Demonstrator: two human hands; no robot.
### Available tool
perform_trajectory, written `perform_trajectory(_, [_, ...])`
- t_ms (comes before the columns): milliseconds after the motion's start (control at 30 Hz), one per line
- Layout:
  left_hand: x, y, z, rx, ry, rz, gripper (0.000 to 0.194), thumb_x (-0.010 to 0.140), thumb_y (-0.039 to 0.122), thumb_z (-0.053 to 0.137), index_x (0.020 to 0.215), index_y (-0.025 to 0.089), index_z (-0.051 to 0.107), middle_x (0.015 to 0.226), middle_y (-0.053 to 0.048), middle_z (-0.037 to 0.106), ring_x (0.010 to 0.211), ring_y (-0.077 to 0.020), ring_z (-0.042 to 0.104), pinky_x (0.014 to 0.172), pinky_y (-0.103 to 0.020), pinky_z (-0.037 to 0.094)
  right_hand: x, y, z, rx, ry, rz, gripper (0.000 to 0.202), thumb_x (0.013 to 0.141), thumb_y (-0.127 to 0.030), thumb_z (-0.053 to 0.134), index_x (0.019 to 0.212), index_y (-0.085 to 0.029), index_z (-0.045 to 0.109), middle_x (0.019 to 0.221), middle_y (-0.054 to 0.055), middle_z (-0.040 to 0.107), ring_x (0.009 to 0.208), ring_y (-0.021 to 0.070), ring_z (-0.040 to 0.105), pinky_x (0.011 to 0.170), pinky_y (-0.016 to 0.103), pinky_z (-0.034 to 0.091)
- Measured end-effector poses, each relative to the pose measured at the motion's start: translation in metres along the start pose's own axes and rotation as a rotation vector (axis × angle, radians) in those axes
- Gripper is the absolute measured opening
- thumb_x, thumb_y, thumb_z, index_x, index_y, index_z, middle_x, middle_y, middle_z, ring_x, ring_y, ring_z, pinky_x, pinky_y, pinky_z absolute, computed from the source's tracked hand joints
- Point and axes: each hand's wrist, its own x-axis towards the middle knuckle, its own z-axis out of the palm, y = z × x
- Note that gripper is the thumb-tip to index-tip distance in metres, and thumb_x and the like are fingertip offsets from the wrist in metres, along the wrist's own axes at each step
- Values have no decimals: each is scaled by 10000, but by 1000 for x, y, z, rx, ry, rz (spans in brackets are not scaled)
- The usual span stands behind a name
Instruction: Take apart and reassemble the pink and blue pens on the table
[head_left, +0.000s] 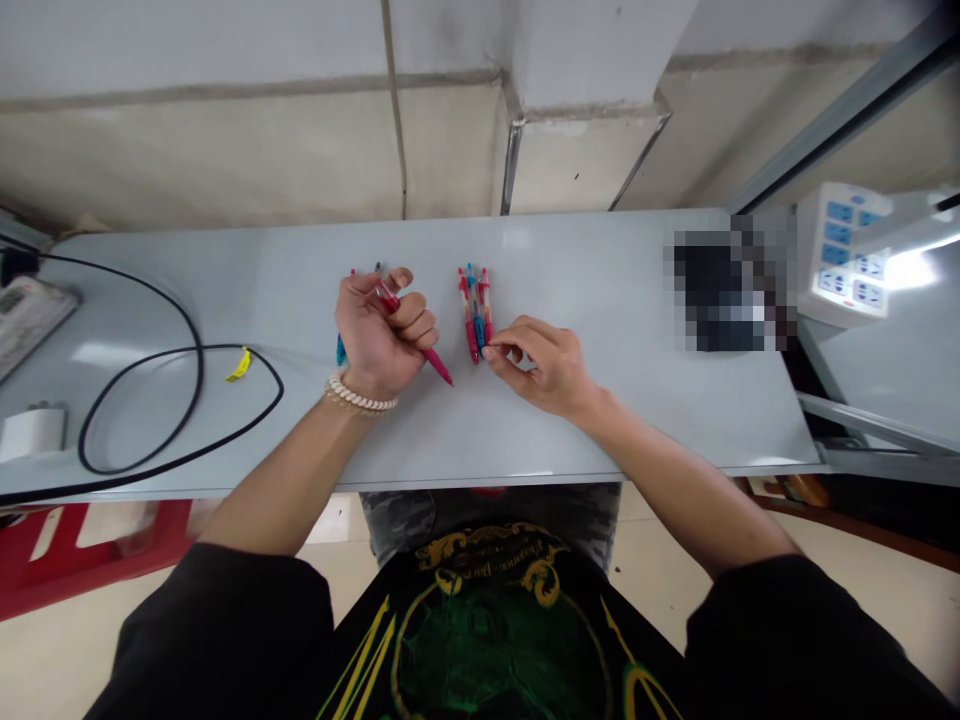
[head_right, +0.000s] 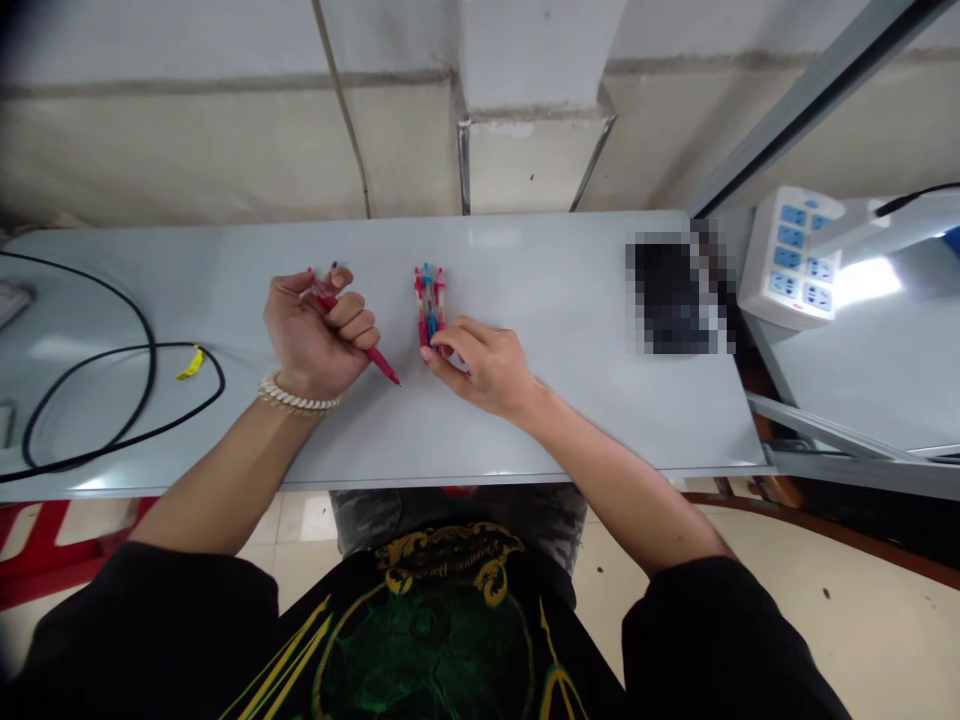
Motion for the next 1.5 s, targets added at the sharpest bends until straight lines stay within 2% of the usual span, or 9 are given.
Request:
perform_trajectory(467, [-3, -2, 5, -22, 20, -32, 405, 1098, 514, 468, 796, 248, 421, 524, 99, 153, 400, -95, 123, 413, -253, 133, 0, 2, -2, -43, -51, 29, 219, 1102, -280, 602, 931, -212, 721, 818, 17, 744, 641, 109, 600, 598, 261, 474])
perform_trajectory(633, [-2, -2, 5, -8, 3, -13, 355, 1069, 487, 521, 822, 252, 420, 536, 103, 182, 397, -95, 164, 422, -246, 150, -2, 4, -3, -62, -132, 117, 234, 1111, -302, 558, 983, -206, 730, 873, 37, 749, 687, 131, 624, 640, 287, 490])
perform_trajectory(733, [2, -4, 3, 57, -3, 76, 285, 992, 397, 650, 879, 261, 426, 569, 106, 288, 422, -90, 249, 456, -228, 208, -3, 6, -3, -121, -221, 197, 192, 1088, -286, 574, 1102, -197, 744, 1010, 77, 759, 787, 171, 667, 700, 321, 511])
perform_trajectory(800, [6, -7, -3, 167, -5, 211, 334, 869, 218, 748, 962, 286, 434, 642, 107, 429, 469, -90, 339, 500, -223, 272, -3, 8, -3, -164, -286, 240, 199, 1064, -274, 599, 1168, -191, 747, 1081, 106, 743, 878, 214, 680, 740, 348, 520])
perform_trajectory(900, [17, -12, -18, 471, -14, 453, 555, 710, 10, 725, 1086, 318, 457, 846, 78, 604, 624, -109, 509, 624, -246, 408, -4, 11, -1, -166, -343, 254, 212, 1046, -254, 603, 1189, -195, 748, 1079, 120, 709, 949, 250, 659, 797, 377, 528])
perform_trajectory(1000, [32, -15, -39, 934, -23, 586, 420, 736, 22, 708, 1073, 255, 619, 950, -18, 621, 899, -204, 633, 977, -389, 541, -4, 12, 0, -133, -355, 254, 214, 1054, -228, 572, 1173, -219, 750, 1074, 108, 691, 948, 244, 635, 838, 384, 526])
perform_trajectory(1100, [45, -16, -58, 1296, 24, 758, 275, 767, 84, 689, 1001, 227, 705, 1110, -121, 633, 1134, -343, 627, 1195, -568, 473, -5, 12, 1, -114, -359, 251, 240, 1059, -206, 549, 1168, -231, 761, 1080, 102, 680, 957, 242, 628, 859, 384, 520])
perform_trajectory(1333, [46, -15, -73, 1753, 163, 843, 352, 881, 140, 581, 1199, 104, 728, 1369, -296, 600, 1372, -498, 556, 1219, -718, 408, 0, 12, -1, -97, -395, 307, 75, 1010, -263, 645, 1018, -211, 699, 975, 79, 663, 879, 222, 588, 816, 360, 494])
perform_trajectory(1500, [43, -14, -66, 1680, 233, 827, 290, 899, 177, 651, 1182, 160, 712, 1431, -262, 614, 1403, -496, 557, 1213, -736, 411, 0, 12, -2, -42, -300, 426, 55, 947, -174, 592, 946, -215, 629, 881, 34, 654, 697, 152, 526, 665, 315, 417])
